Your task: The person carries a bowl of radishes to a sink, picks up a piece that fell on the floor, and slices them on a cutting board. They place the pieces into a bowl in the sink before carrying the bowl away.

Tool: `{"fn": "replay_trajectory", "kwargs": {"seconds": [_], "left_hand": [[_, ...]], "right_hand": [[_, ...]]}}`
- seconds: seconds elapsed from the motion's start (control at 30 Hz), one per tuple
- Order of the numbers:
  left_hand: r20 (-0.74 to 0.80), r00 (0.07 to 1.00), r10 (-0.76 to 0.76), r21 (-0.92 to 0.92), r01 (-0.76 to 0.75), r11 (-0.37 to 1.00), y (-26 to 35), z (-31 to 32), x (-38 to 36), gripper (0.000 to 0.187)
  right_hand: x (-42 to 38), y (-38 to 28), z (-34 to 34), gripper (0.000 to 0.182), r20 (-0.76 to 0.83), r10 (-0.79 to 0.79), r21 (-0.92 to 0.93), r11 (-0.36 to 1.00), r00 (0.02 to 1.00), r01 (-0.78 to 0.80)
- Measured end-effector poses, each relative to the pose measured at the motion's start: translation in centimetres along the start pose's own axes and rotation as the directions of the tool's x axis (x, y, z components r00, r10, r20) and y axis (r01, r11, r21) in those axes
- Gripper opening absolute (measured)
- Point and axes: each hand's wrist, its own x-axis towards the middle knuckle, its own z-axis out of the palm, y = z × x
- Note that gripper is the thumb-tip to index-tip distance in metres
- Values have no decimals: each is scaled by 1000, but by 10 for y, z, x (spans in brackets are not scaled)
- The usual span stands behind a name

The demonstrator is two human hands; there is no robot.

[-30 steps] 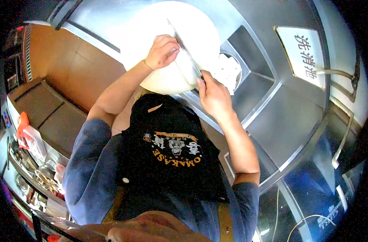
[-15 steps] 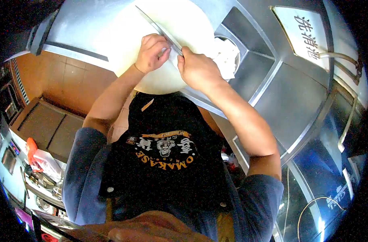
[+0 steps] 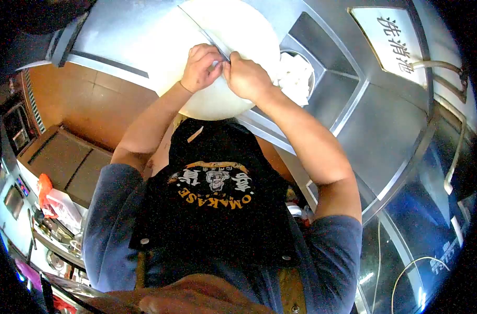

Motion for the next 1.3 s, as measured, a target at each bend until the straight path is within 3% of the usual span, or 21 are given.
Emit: {"fn": "replay_trajectory", "kwargs": {"seconds": [0.37, 0.63, 0.77, 0.97, 1.1, 1.13, 1.17, 1.23, 1.3], "left_hand": [[13, 1000, 10, 72, -11, 997, 1, -1, 1, 24], [16, 1000, -7, 76, 6, 997, -2, 0, 4, 19], [24, 1000, -8, 81, 6, 997, 2, 2, 3, 23], [13, 1000, 5, 92, -7, 996, 1, 15, -6, 25], [-11, 1000, 5, 100, -3, 995, -1, 13, -1, 24], [17, 1000, 15, 112, -17, 994, -2, 9, 5, 23], [59, 998, 18, 102, -24, 994, 5, 9, 0, 23], [6, 998, 56, 103, -56, 993, -4, 13, 10, 20], [24, 999, 34, 105, -36, 994, 1, 12, -1, 18]], "right_hand": [[4, -5, -7, 42, 39, -14, -8, 1000, 999, 15], [9, 0, -4, 42, -75, -21, -17, 1000, 997, 20], [8, 3, 0, 44, 35, -17, 15, 1000, 999, 16], [5, 7, -5, 45, 36, 37, -29, 999, 999, -36], [9, 1, -26, 49, 52, -55, 29, 998, 997, 54], [-3, -29, -57, 52, 221, 124, 83, 986, 967, -145], [-6, -31, -63, 53, 240, 108, 42, 992, 965, -122], [0, 15, -20, 46, -12, -104, -96, 990, 995, 102], [-35, 7, -24, 43, 32, -3, -84, 996, 999, 6]]}}
